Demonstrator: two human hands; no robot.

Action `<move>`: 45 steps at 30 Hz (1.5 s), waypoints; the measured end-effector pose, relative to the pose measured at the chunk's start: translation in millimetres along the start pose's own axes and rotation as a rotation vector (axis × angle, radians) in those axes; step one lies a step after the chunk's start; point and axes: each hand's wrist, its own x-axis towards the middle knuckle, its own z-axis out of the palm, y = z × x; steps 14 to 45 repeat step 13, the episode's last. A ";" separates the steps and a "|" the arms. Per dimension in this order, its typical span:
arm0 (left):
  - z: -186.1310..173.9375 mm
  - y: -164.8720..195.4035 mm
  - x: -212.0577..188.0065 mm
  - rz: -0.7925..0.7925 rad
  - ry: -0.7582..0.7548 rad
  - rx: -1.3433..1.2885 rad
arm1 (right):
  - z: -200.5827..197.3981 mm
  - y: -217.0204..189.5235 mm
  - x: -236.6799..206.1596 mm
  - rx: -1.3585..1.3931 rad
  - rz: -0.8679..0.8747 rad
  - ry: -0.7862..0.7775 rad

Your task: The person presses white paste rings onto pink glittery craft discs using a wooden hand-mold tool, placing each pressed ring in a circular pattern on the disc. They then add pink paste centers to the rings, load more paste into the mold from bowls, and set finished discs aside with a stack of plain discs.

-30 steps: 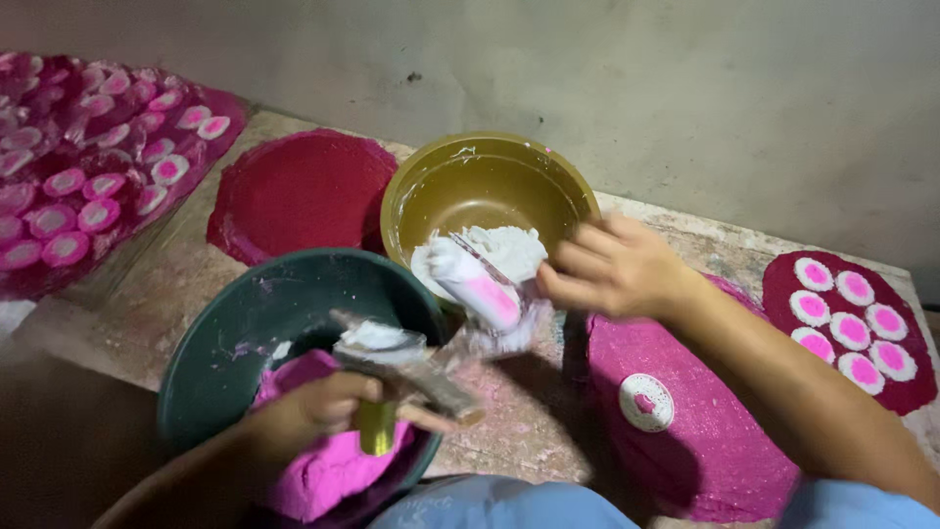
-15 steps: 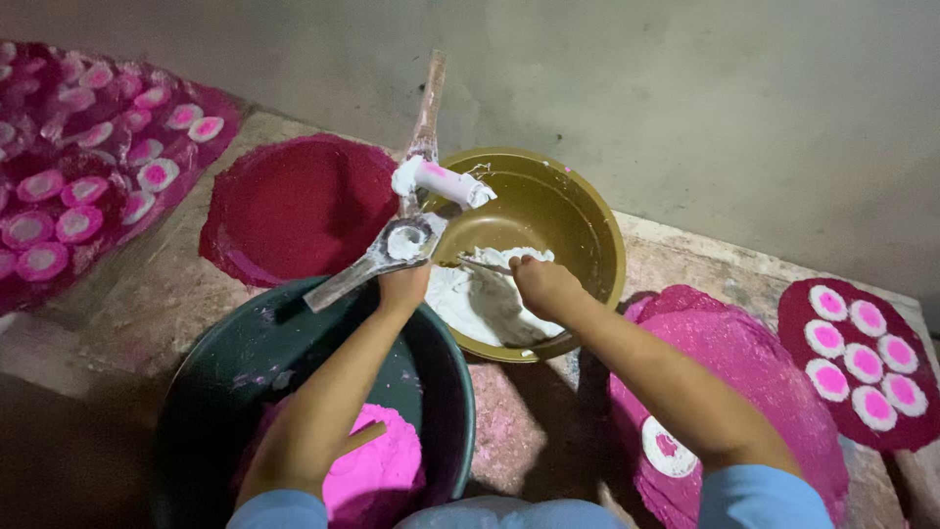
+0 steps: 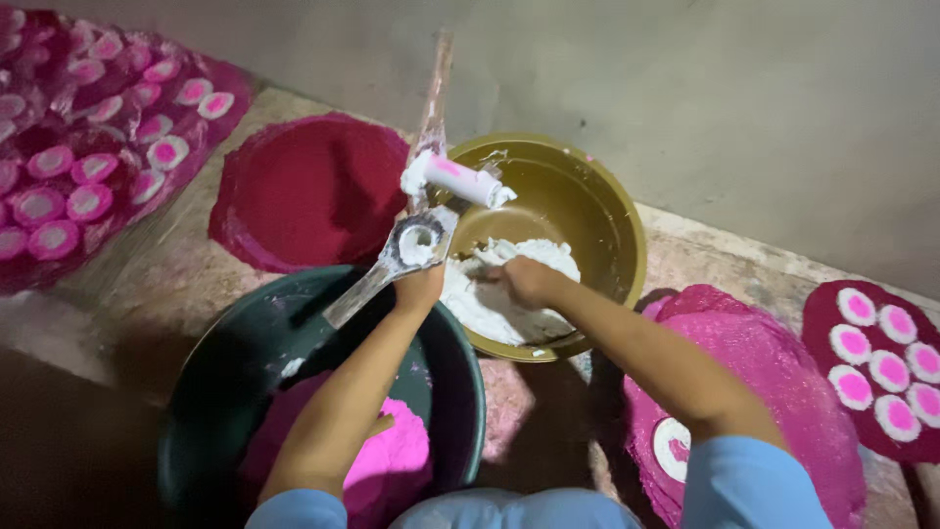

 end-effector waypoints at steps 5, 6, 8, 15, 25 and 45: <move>5.6 -16.2 -2.8 0.169 -0.041 0.136 | -11.0 -13.1 -82.0 0.205 -0.204 0.098; 2.6 -16.5 -0.7 0.178 -0.060 0.166 | -18.4 -14.5 -95.3 0.187 -0.174 0.082; -5.0 -9.7 6.4 0.196 -0.100 0.224 | -38.7 -16.4 -129.3 0.274 0.015 0.036; -44.5 47.3 24.5 0.279 -0.170 0.210 | -106.5 -31.0 -197.7 0.644 0.062 0.090; -44.5 47.3 24.5 0.279 -0.170 0.210 | -106.5 -31.0 -197.7 0.644 0.062 0.090; -44.5 47.3 24.5 0.279 -0.170 0.210 | -106.5 -31.0 -197.7 0.644 0.062 0.090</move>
